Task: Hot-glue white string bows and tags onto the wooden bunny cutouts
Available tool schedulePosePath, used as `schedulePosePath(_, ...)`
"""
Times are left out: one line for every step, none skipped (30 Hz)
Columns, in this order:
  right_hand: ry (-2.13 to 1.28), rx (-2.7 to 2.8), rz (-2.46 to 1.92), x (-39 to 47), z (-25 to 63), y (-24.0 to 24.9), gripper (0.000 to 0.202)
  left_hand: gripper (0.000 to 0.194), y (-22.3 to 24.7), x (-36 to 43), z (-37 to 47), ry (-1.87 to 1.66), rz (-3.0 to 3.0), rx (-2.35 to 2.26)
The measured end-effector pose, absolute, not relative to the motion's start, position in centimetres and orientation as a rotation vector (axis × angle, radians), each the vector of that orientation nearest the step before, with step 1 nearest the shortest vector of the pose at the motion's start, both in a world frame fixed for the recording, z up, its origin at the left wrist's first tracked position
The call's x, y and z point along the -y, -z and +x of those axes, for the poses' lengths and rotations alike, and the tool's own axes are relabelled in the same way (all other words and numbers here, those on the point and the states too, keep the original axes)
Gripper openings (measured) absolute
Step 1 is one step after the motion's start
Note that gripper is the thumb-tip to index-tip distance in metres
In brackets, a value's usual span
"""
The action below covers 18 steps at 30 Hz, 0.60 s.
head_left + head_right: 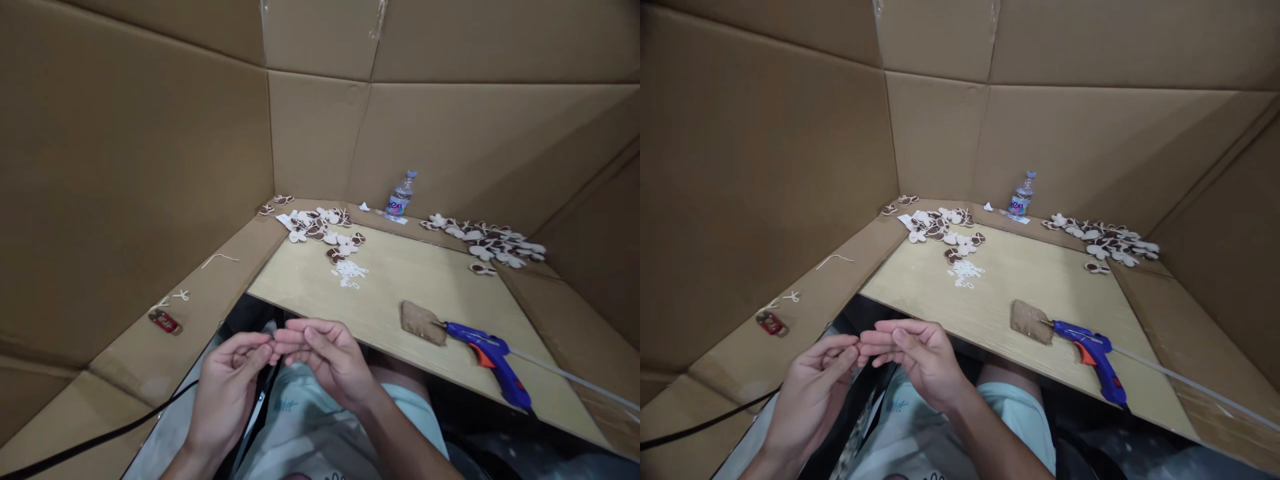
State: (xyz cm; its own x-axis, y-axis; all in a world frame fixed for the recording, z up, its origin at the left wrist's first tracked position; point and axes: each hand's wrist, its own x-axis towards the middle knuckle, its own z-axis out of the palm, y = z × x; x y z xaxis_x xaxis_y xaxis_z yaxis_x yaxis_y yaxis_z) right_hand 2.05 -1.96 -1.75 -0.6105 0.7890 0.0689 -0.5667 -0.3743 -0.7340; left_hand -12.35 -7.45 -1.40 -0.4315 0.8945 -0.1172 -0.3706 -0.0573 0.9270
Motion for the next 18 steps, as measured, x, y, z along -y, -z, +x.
schedulePosePath(-2.031, 0.941, -0.368, 2.1, 2.6, 1.4, 0.023, 0.023, 1.0, 7.4, -11.9, -1.646, 0.652, -1.231)
schedulePosePath(-2.018, 0.935, -0.365, 2.1, 3.1, 1.1, 0.022, 0.023, 0.7, 7.4, -11.5, -1.621, 0.668, -1.229)
schedulePosePath(-2.009, 0.922, -0.369, 2.1, 3.7, 0.9, 0.021, 0.024, 0.4, 7.3, -11.0, -1.596, 0.685, -1.234)
schedulePosePath(-1.997, 0.899, -0.385, 2.0, 4.4, 0.8, 0.019, 0.025, 0.2, 7.2, -10.5, -1.574, 0.7, -1.241)
schedulePosePath(-1.975, 0.869, -0.409, 1.9, 5.1, 0.7, 0.018, 0.026, 0.0, 7.0, -10.1, -1.559, 0.711, -1.248)
schedulePosePath(-1.938, 0.831, -0.441, 1.7, 5.9, 0.6, 0.018, 0.027, -0.2, 6.8, -9.7, -1.549, 0.721, -1.249)
schedulePosePath(-1.89, 0.794, -0.473, 1.4, 6.8, 0.6, 0.018, 0.028, -0.3, 6.5, -9.2, -1.542, 0.731, -1.243)
schedulePosePath(-1.835, 0.762, -0.498, 1.1, 7.7, 0.6, 0.019, 0.029, -0.3, 6.2, -8.8, -1.535, 0.745, -1.231)
schedulePosePath(-1.784, 0.736, -0.514, 0.9, 8.6, 0.5, 0.02, 0.03, -0.2, 5.8, -8.3, -1.525, 0.764, -1.213)
schedulePosePath(-1.742, 0.717, -0.521, 0.7, 9.5, 0.4, 0.021, 0.029, -0.2, 5.5, -7.9, -1.512, 0.789, -1.195)
schedulePosePath(-1.712, 0.707, -0.521, 0.5, 10.2, 0.4, 0.021, 0.027, -0.1, 5.1, -7.4, -1.498, 0.823, -1.18)
schedulePosePath(-1.691, 0.701, -0.514, 0.3, 10.8, 0.3, 0.022, 0.025, 0.1, 4.8, -6.8, -1.478, 0.868, -1.17)
schedulePosePath(-1.675, 0.698, -0.499, 0.3, 11.3, 0.1, 0.024, 0.024, 0.2, 4.5, -6.2, -1.449, 0.921, -1.162)
schedulePosePath(-1.662, 0.693, -0.481, 0.2, 11.6, 0.0, 0.027, 0.023, 0.2, 4.2, -5.4, -1.404, 0.977, -1.151)
schedulePosePath(-1.651, 0.688, -0.462, 0.3, 11.8, 0.0, 0.031, 0.025, 0.2, 3.9, -4.6, -1.347, 1.035, -1.128)
schedulePosePath(-1.639, 0.685, -0.446, 0.3, 11.9, -0.1, 0.035, 0.028, 0.2, 3.7, -3.7, -1.284, 1.09, -1.095)
schedulePosePath(-1.625, 0.684, -0.435, 0.4, 11.8, -0.1, 0.038, 0.03, 0.2, 3.6, -2.8, -1.227, 1.142, -1.064)
schedulePosePath(-1.61, 0.688, -0.43, 0.5, 11.8, -0.2, 0.04, 0.032, 0.1, 3.5, -1.9, -1.187, 1.192, -1.049)
